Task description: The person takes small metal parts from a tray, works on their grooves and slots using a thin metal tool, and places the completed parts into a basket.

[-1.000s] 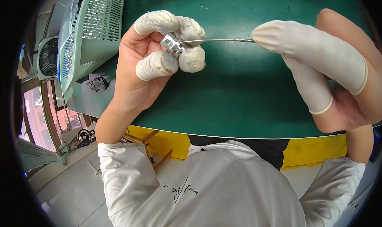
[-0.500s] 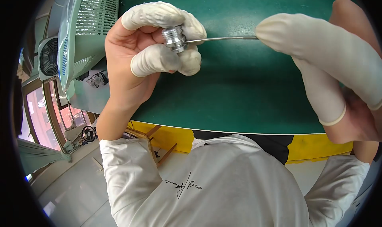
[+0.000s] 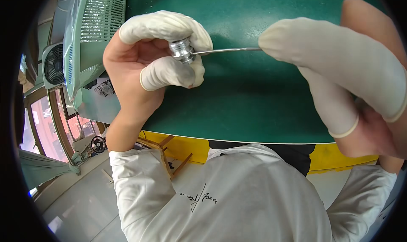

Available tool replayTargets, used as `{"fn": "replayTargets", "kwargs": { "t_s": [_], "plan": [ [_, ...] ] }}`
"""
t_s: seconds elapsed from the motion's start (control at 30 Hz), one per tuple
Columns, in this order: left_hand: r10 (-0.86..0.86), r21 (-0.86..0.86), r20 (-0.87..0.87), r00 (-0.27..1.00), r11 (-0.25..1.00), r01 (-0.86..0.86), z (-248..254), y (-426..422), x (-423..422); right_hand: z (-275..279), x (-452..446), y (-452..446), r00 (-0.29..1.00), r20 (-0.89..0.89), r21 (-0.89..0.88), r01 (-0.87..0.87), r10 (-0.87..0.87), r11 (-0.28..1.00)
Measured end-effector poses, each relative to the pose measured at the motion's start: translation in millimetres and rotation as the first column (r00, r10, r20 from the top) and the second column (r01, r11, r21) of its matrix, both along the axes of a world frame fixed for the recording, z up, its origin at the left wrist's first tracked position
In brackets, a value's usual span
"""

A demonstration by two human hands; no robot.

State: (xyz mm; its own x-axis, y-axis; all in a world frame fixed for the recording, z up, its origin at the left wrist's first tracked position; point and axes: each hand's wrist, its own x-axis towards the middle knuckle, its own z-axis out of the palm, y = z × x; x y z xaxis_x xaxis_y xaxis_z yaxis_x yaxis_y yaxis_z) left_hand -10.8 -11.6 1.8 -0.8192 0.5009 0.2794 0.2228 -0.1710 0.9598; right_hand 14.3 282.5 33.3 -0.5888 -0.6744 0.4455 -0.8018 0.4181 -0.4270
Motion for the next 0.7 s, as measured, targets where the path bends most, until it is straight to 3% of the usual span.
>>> {"fn": "replayTargets", "kwargs": {
  "t_s": [0.13, 0.23, 0.4, 0.5, 0.7],
  "plan": [
    [-0.002, -0.014, -0.311, 0.950, 1.000, -0.002, -11, -1, -1, 1, 3, -7, 1.000, 0.031, -0.014, -0.003, 0.003, 1.000],
    [0.000, 0.018, -0.391, 0.920, 1.000, 0.008, -12, -4, 2, 5, 5, -9, 0.998, 0.065, -0.030, -0.004, 0.006, 1.000],
    [0.046, 0.015, -0.400, 0.915, 0.999, -0.044, -6, -4, 12, -1, 7, -13, 0.994, 0.105, -0.096, -0.018, 0.028, 0.995],
    [0.045, 0.029, -0.422, 0.905, 0.999, -0.036, -6, -4, 11, -9, 5, -23, 0.991, 0.113, -0.223, -0.040, 0.067, 0.974],
    [0.041, 0.031, -0.482, 0.875, 0.999, -0.030, -5, -7, 8, -14, 6, -24, 0.959, 0.261, -0.288, -0.035, 0.114, 0.957]
  ]
}}
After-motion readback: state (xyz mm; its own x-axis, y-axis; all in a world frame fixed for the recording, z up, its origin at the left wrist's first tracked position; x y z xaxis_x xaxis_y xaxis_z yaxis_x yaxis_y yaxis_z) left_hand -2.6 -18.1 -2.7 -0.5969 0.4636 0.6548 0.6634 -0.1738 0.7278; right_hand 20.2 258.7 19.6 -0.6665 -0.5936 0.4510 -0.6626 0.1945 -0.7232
